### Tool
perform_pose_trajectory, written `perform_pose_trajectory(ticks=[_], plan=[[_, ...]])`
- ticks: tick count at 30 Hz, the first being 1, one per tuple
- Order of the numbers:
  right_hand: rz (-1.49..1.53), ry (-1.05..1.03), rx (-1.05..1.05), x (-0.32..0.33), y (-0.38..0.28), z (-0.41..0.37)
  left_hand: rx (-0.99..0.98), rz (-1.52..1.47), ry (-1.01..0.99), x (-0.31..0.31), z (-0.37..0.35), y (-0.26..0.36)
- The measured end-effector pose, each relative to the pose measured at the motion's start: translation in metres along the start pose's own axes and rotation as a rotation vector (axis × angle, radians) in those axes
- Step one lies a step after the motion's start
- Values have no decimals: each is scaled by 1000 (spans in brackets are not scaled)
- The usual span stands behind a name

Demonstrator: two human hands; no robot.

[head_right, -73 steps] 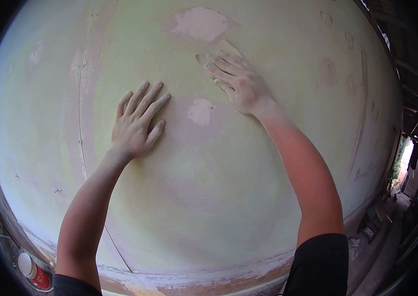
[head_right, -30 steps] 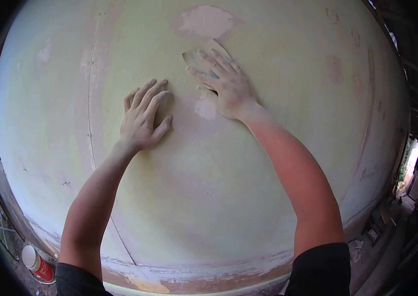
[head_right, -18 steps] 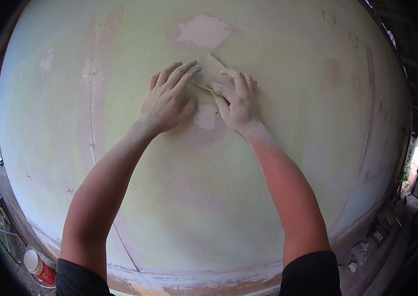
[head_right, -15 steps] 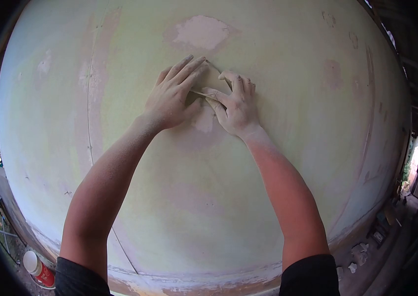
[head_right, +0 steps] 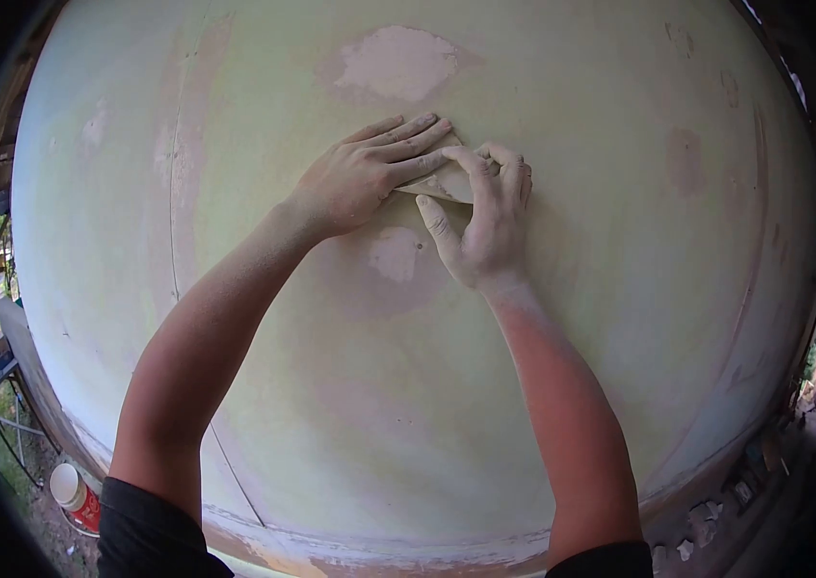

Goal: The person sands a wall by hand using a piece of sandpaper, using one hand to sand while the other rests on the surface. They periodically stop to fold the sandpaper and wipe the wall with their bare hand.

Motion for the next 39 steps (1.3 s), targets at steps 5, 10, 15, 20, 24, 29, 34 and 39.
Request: perform_pose_trajectory(ticks=[5,10,15,20,24,29,34,39], plan=[[-93,-89,109,-5,-7,1,214,191,51,41,-44,-36],[-188,-234,120,-14,-7,-6,552,651,14,88,-149,-51],[-285,-329,146,-23,-13,-9,763,635,-61,70,-199,-4],[-416,-377,175,-34,-23,-7,702,492,-58,65,-150,-19],[-447,-433,158,-34,-22,-8,426,465,-215,62,-123,-28],[-459,-423,166,-36,-22,-7,355,204,-100,96,-131,-80],[-531,-412,158,-37,-24,-12,661,279,100,97,-182,-71],[-556,-408,133,-35,-25,-11,620,299,-153,75,-187,-19]])
Point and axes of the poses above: each hand's wrist, its own z-axis towards the middle knuckle, its own x-axis out of the back of the hand, y = z × x, the point moved 7 cm from there along z, towards the middle knuckle, and after that the axes turned 11 degrees about y, right-handed, at the moved point
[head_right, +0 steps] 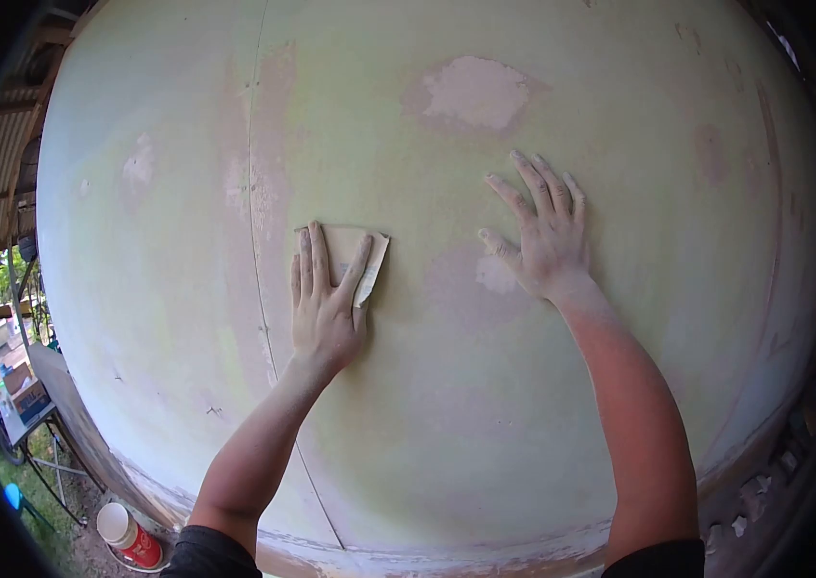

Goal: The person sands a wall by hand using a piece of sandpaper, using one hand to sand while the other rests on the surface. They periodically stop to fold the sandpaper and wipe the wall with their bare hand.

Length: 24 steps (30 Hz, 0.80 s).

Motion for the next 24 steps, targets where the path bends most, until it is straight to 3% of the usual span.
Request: perform_pose_trajectory(ticks=[6,8,11,12,14,15,17,21,22,24], plan=[[-21,-15,-6,-2,-4,-3,-122,-73,157,5,113,-17],[-40,-18,-8,-2,-1,-2,61,-18,323,7,141,-50],[-26,-22,-13,-2,-1,-3,31,-11,271,3,128,-36],[-14,-25,-16,-2,-1,-2,-76,-103,249,7,113,-15],[-15,-34,-26,-2,0,-4,-395,-169,-10,4,74,28],[-10,-28,-23,-2,0,-4,-401,-180,-6,5,68,28],[-10,-25,-13,-2,0,-4,-648,-297,-173,0,49,30],[8,0,-23,-3,0,-2,-274,-117,170,18,113,-38],[15,3,-31,-2,0,-4,-123,-64,224,18,124,-59],[30,11,-49,-3,1,-4,-42,-68,246,6,112,-53]])
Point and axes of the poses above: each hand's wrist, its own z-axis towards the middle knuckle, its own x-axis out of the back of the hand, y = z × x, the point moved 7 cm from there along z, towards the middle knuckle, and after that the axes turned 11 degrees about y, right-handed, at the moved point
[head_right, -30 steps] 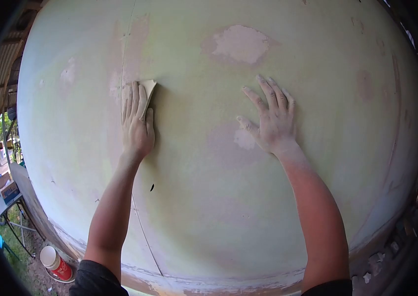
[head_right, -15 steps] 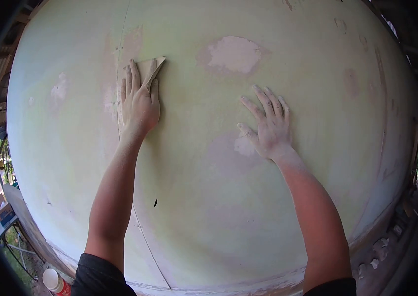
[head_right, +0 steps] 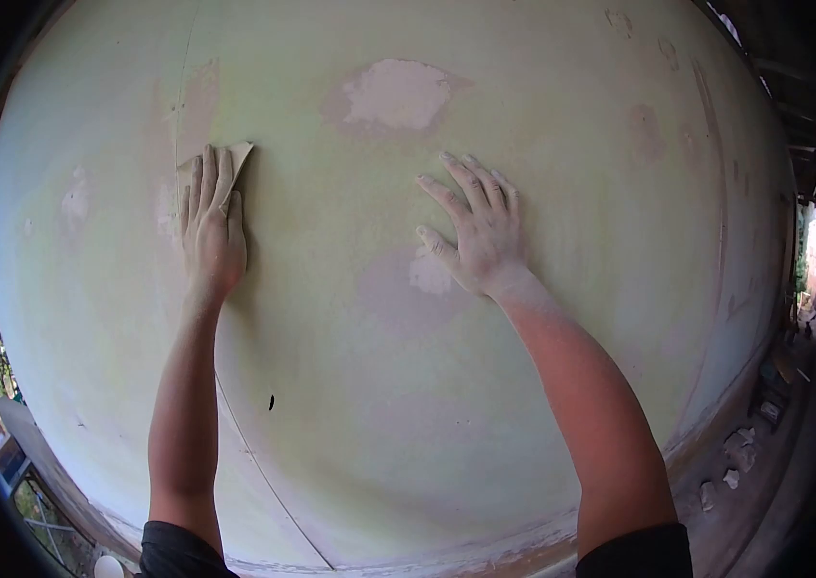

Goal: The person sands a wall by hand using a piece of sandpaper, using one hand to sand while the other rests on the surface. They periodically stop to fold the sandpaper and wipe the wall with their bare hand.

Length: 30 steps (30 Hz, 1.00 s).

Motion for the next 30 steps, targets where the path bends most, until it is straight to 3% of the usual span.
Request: perform_pose_trajectory(ticks=[1,4,7,10,12,13,15,17,18,20,22,24,27,29,30], plan=[[14,12,-2,0,-1,-1,93,10,35,3,-11,5],[18,27,-5,0,-2,0,-317,-150,-350,4,-75,90],[22,36,0,0,-1,0,-503,-261,-468,7,-67,88],[28,45,-6,1,-3,0,-206,-29,-105,5,8,21],[24,44,-16,1,-3,-1,-34,111,9,3,36,-14],[21,50,-14,1,-3,0,-42,110,5,-1,31,-8],[21,55,-20,-1,-2,0,-153,22,-61,-5,5,29],[17,55,-19,-1,-2,-1,-515,-156,-403,1,-53,92],[22,58,-19,0,-1,0,-517,-162,-401,2,-55,91],[26,50,-1,-1,-3,0,-726,-415,-616,1,-79,98],[24,70,-10,-1,-1,-1,-589,-157,-439,7,-30,63],[30,69,-17,-1,-1,-1,-265,-12,-118,8,15,2],[41,66,-51,-2,-1,-3,-46,104,32,-2,10,-18],[45,61,-58,-5,1,-1,-241,55,-198,-2,-27,47],[46,76,-45,-5,1,-1,-409,-121,-382,-1,-63,89]])
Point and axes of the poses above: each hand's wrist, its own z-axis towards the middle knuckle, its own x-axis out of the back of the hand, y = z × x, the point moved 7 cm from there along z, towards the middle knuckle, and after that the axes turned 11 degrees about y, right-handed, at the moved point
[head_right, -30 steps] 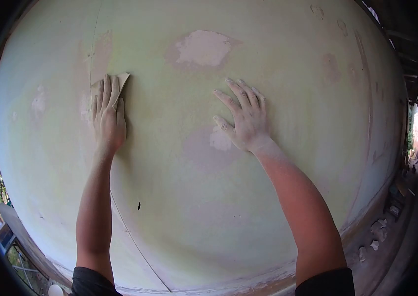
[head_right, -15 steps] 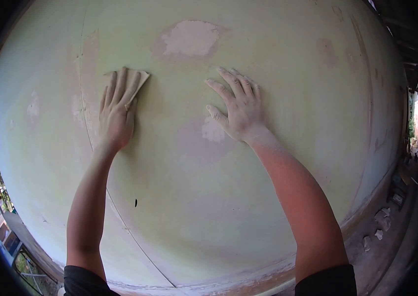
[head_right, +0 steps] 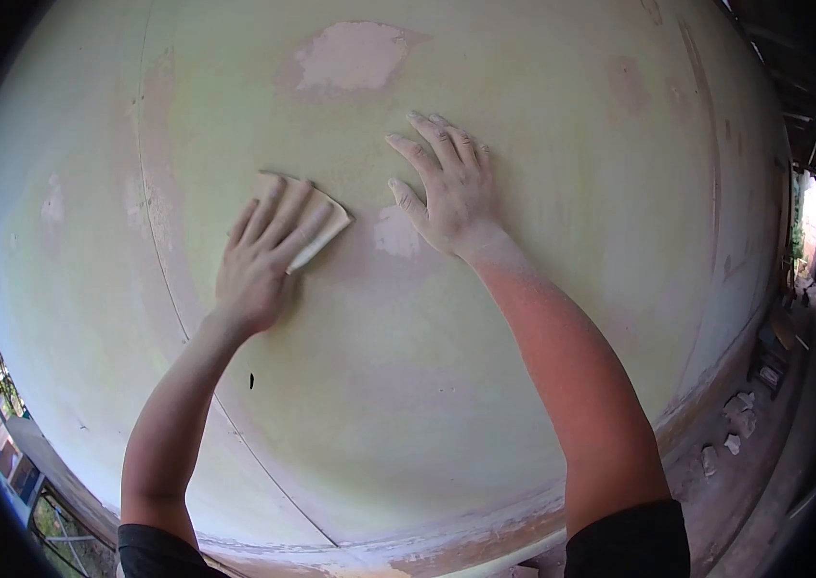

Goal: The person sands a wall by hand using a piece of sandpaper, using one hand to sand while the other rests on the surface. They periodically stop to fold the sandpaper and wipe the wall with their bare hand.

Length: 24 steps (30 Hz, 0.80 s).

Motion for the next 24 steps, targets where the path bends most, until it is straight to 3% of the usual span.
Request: perform_pose_trajectory(ticks=[1,2,4,6,9,10,13,17,20,22,24], plan=[[1,13,15,1,-2,-1,-189,-178,-157,-14,-17,40],[0,8,13,1,-3,-4,-188,-183,-160,-20,-23,41],[-6,30,15,2,-3,-1,-440,-363,-242,-23,-33,60],[-8,32,16,2,-4,-1,-270,-145,-142,-2,-9,12],[3,32,13,3,-2,0,206,140,278,34,12,-94],[20,25,6,2,-2,0,334,211,314,38,12,-117],[20,34,-3,3,-2,-1,344,242,293,20,12,-75],[12,20,-3,0,-4,-3,-447,-306,-207,-38,-32,69],[-8,48,15,-2,-5,0,-416,-310,-238,-21,-18,39],[13,54,-10,-1,-6,-2,-96,-11,-29,12,10,-26],[9,57,-15,0,-6,-2,271,133,305,32,15,-88]])
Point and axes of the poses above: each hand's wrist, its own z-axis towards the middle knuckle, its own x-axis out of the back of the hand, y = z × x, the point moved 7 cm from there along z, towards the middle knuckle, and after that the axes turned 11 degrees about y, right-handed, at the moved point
